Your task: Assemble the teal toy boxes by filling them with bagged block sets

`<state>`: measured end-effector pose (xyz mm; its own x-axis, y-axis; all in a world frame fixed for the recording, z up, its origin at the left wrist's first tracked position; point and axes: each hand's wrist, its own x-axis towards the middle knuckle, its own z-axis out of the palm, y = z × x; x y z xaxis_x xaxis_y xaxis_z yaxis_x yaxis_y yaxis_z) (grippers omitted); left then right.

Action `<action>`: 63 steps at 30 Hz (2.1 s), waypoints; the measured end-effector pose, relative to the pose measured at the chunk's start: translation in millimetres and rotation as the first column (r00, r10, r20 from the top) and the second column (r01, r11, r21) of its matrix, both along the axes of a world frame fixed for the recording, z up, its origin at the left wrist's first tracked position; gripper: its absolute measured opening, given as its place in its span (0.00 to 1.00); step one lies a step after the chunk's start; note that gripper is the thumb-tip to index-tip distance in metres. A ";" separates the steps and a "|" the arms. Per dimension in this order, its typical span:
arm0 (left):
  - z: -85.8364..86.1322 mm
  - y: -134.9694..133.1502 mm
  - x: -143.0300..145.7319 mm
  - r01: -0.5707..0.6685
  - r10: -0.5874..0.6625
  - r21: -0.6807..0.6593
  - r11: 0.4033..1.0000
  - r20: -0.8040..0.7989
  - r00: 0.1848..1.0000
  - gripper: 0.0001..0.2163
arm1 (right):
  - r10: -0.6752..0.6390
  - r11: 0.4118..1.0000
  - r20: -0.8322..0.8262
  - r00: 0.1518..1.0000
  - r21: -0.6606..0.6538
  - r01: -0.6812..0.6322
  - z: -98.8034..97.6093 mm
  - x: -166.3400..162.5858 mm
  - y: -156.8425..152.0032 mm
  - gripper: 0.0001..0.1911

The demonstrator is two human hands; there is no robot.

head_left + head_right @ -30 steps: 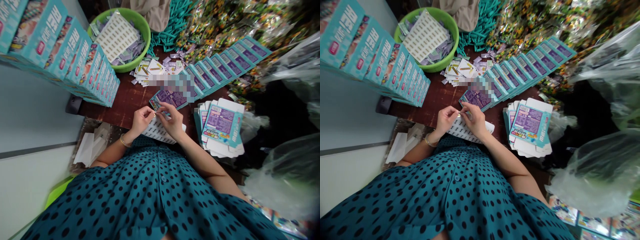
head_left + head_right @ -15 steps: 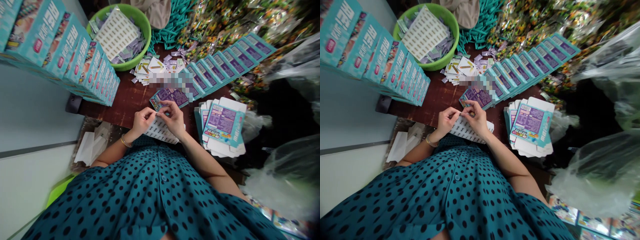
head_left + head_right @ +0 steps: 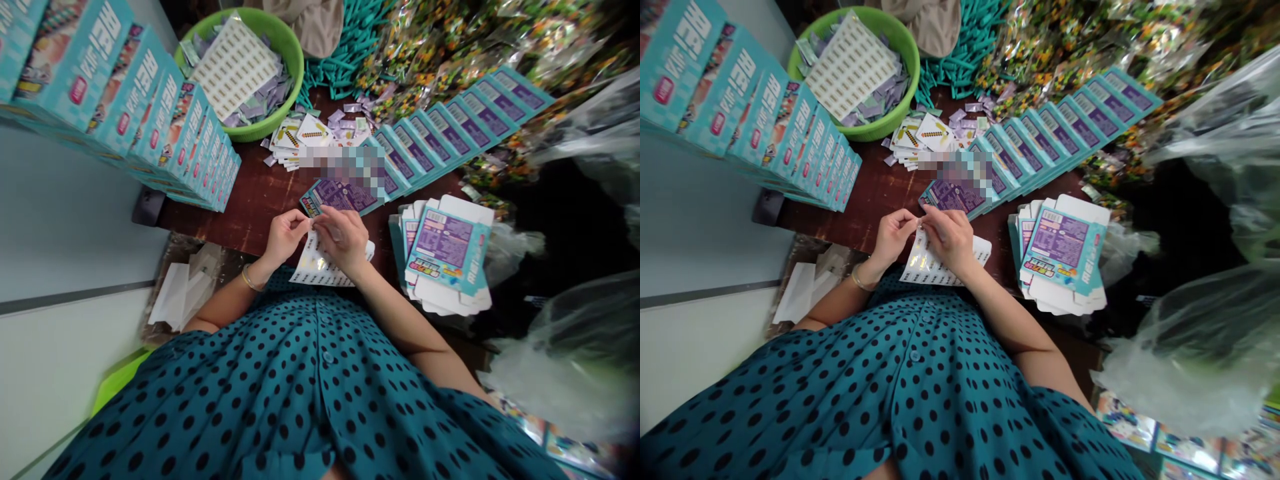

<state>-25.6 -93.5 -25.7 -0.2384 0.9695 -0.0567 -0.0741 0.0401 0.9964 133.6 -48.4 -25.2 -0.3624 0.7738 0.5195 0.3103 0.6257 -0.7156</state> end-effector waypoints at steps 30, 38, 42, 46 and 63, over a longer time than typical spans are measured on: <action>-28.0 12.9 -19.3 0.047 -0.042 -0.087 0.995 0.053 0.998 0.14 | -0.484 0.868 0.174 0.858 -0.028 0.495 58.9 91.0 145.9 0.08; -20.1 12.5 -25.6 -0.027 0.034 -0.080 0.996 0.093 0.995 0.14 | -0.580 0.805 0.334 0.743 0.096 0.585 33.9 76.8 158.6 0.08; -17.8 6.3 -35.1 -0.108 0.122 -0.097 0.989 0.163 0.979 0.14 | -0.455 0.890 0.272 0.848 0.113 0.442 53.9 71.9 104.3 0.24; -18.6 0.8 -53.3 -0.189 0.206 -0.091 0.978 0.257 0.944 0.16 | 0.077 0.987 0.386 0.919 -0.163 -0.014 45.5 70.6 24.7 0.35; -23.2 -30.8 -51.5 0.035 -0.042 -0.113 0.993 -0.059 0.997 0.36 | -0.347 0.776 -0.104 0.932 -0.589 0.224 -30.4 104.1 -50.6 0.14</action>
<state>-77.1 -124.3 -48.9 -0.2075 0.9664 -0.1517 -0.0092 0.1531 0.9882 237.7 -99.0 -55.5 -0.0165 0.9999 -0.0020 0.2252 0.0018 -0.9743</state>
